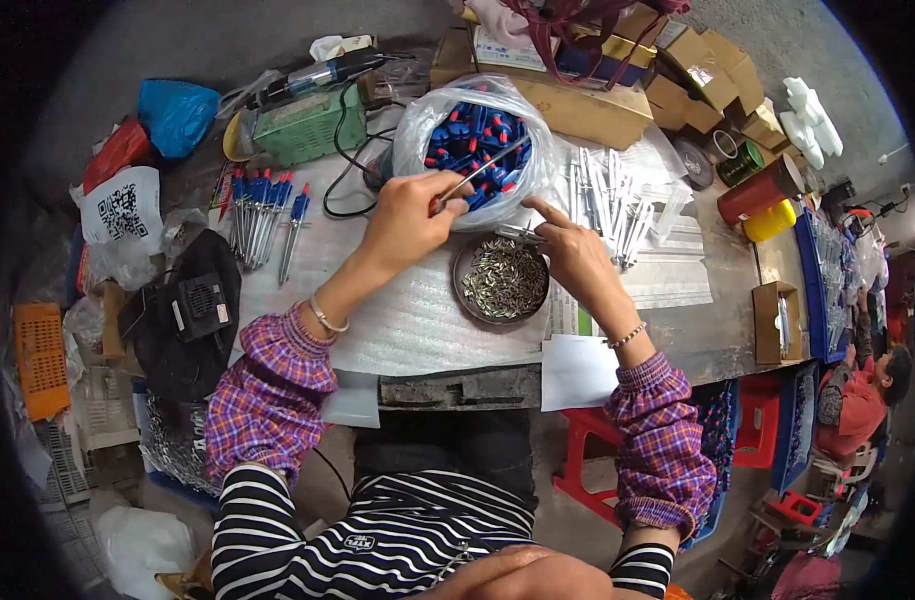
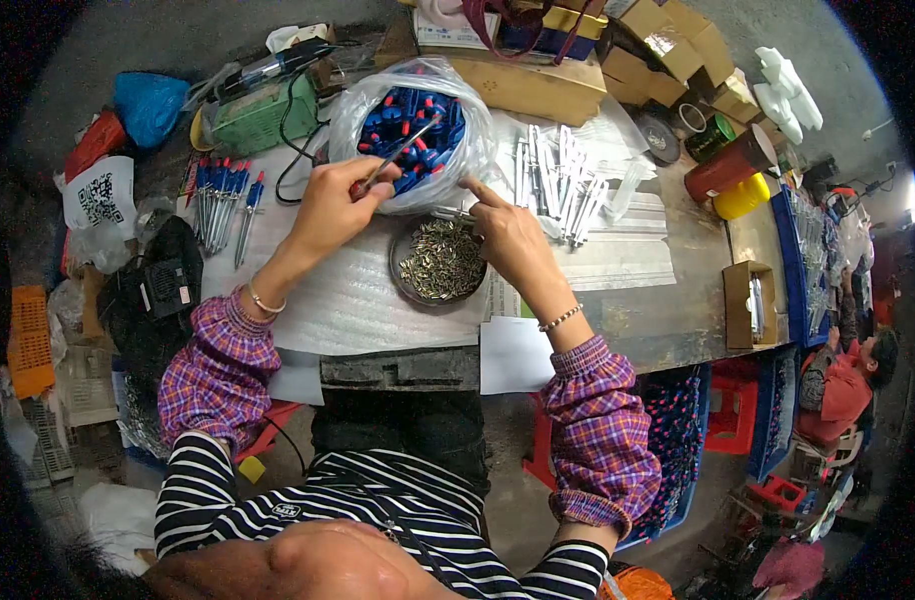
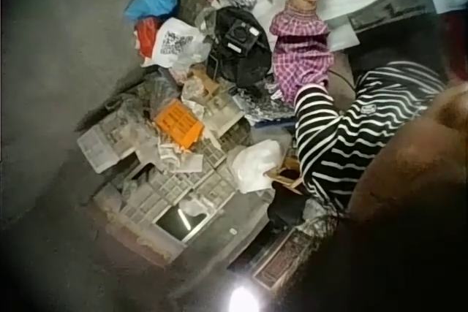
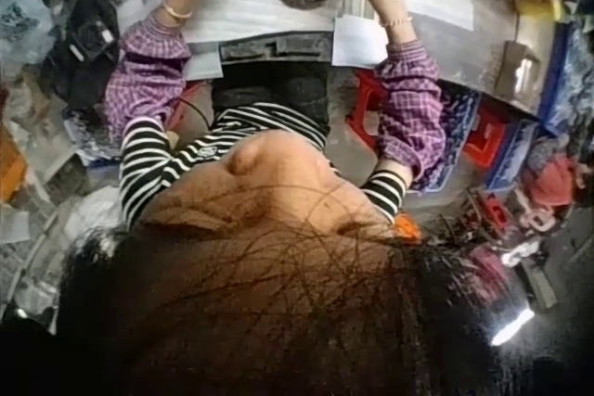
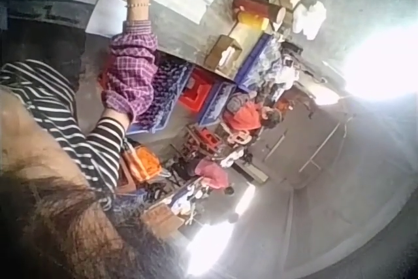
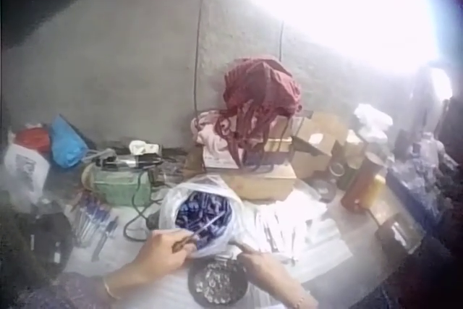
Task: Assembling small mechanical or electrical parts by hand and using simple tools like scissors.
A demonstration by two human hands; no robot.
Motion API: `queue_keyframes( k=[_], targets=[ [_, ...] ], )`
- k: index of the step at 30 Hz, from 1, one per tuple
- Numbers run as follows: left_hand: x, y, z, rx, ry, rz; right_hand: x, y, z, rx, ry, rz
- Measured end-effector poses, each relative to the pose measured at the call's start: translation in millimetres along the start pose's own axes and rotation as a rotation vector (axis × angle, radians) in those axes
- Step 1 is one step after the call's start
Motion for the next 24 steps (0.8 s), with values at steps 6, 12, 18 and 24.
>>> queue_keyframes(
  k=[6,12,18,24],
  targets=[
    [14.1,-21.5,3.4,0.328,-0.167,0.014,-0.8,0.7,6.1,-0.028,-0.045,-0.053],
    [11.6,-28.9,6.1,0.53,-0.146,-0.012,-4.5,5.8,-1.3,0.048,-0.017,-0.011],
    [16.9,-27.6,14.1,0.613,-0.18,-0.005,-42.2,32.9,-11.4,0.261,-0.249,-0.036],
    [14.4,-29.4,15.5,0.591,-0.236,0.05,-96.7,49.8,-64.6,0.807,-0.505,0.151]
  ],
)
Point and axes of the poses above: each hand's wrist, its own x-axis towards the middle knuckle, its own y-axis out of the back of the hand, z = x × y, the point moved 4 cm from there along x, towards the middle knuckle, and after that the axes turned 6 degrees about y, right-handed, at the moved point
